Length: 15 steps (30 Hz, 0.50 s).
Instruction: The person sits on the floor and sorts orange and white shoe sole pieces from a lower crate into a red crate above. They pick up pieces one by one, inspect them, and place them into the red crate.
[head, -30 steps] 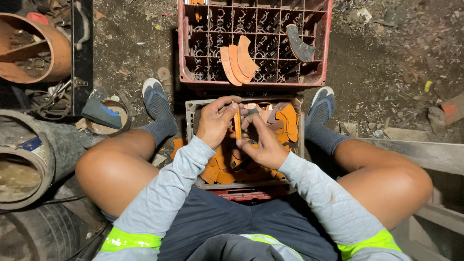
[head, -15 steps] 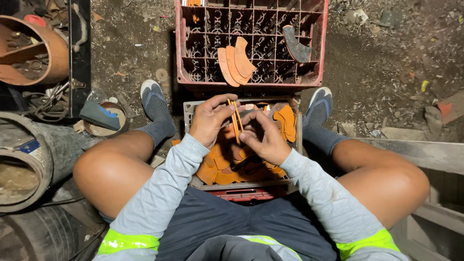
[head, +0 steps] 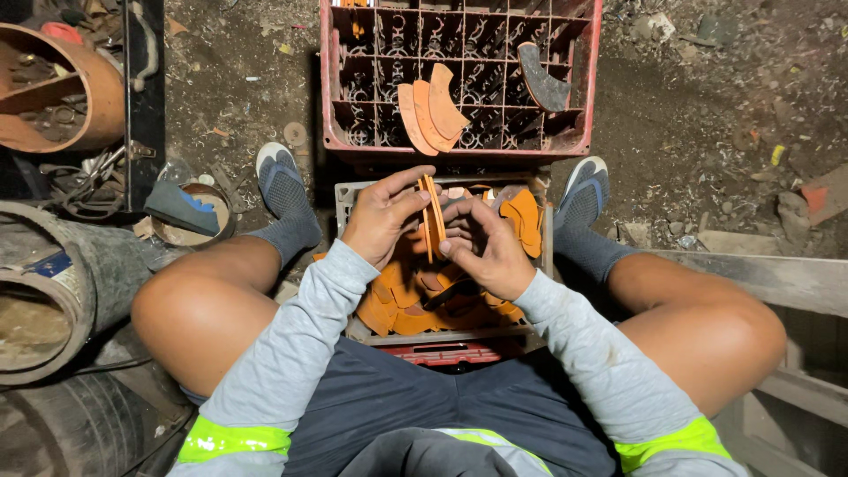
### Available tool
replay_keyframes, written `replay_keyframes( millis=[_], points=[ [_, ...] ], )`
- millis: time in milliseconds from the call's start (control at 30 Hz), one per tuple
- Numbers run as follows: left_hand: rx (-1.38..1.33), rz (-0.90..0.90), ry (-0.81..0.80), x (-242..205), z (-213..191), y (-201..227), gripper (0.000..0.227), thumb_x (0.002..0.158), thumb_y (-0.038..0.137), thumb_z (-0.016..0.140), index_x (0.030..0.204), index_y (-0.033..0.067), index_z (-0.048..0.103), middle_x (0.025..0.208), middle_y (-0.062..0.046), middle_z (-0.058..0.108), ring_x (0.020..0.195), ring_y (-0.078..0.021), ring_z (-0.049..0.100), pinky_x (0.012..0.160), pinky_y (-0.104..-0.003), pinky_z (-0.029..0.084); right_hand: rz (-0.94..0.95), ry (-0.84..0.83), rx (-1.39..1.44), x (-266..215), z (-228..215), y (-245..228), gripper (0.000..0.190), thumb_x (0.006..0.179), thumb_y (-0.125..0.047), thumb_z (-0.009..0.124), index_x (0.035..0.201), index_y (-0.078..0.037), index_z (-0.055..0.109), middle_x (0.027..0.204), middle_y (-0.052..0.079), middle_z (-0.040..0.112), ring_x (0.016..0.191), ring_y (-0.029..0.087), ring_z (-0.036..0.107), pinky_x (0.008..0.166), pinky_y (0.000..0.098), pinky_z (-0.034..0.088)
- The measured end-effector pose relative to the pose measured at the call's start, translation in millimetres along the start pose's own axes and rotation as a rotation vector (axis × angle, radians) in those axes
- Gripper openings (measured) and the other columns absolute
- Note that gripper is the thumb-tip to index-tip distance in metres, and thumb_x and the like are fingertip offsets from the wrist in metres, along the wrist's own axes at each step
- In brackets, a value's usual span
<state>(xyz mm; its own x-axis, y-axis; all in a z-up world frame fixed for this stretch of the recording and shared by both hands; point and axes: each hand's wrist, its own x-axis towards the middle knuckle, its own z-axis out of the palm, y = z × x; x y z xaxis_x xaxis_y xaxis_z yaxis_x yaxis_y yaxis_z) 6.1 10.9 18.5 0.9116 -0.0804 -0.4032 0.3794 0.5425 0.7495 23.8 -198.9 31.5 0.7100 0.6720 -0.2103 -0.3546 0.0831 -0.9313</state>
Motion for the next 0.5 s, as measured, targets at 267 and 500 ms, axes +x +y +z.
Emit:
replay_keyframes(
  millis=[267,500],
  points=[
    [0.032,0.000,0.074,-1.9,5.2,0.5,0.045,0.095,0.004,0.064,0.140,-0.0009,0.059,0.119,-0.019,0.070,0.107,-0.0261,0.073,0.091,-0.035,0.060,-0.067,0.034,-0.279,-0.2,11.7,-12.2,0.037,0.093,0.000,0.069,0.127,-0.001,0.054,0.125,0.008,0.057,0.116,0.016,0.062,0.103,0.0309,0.052],
    [-0.055,-0.003,0.056,-3.8,2.2,7.4,0.046,0.095,0.007,0.066,0.139,-0.0016,0.058,0.121,-0.018,0.072,0.112,-0.0272,0.073,0.098,-0.035,0.059,-0.166,-0.014,-0.509,-1.5,7.1,-27.0,0.050,0.089,-0.008,0.078,0.133,-0.002,0.055,0.129,0.010,0.058,0.126,0.020,0.055,0.111,0.0344,0.043]
  ],
)
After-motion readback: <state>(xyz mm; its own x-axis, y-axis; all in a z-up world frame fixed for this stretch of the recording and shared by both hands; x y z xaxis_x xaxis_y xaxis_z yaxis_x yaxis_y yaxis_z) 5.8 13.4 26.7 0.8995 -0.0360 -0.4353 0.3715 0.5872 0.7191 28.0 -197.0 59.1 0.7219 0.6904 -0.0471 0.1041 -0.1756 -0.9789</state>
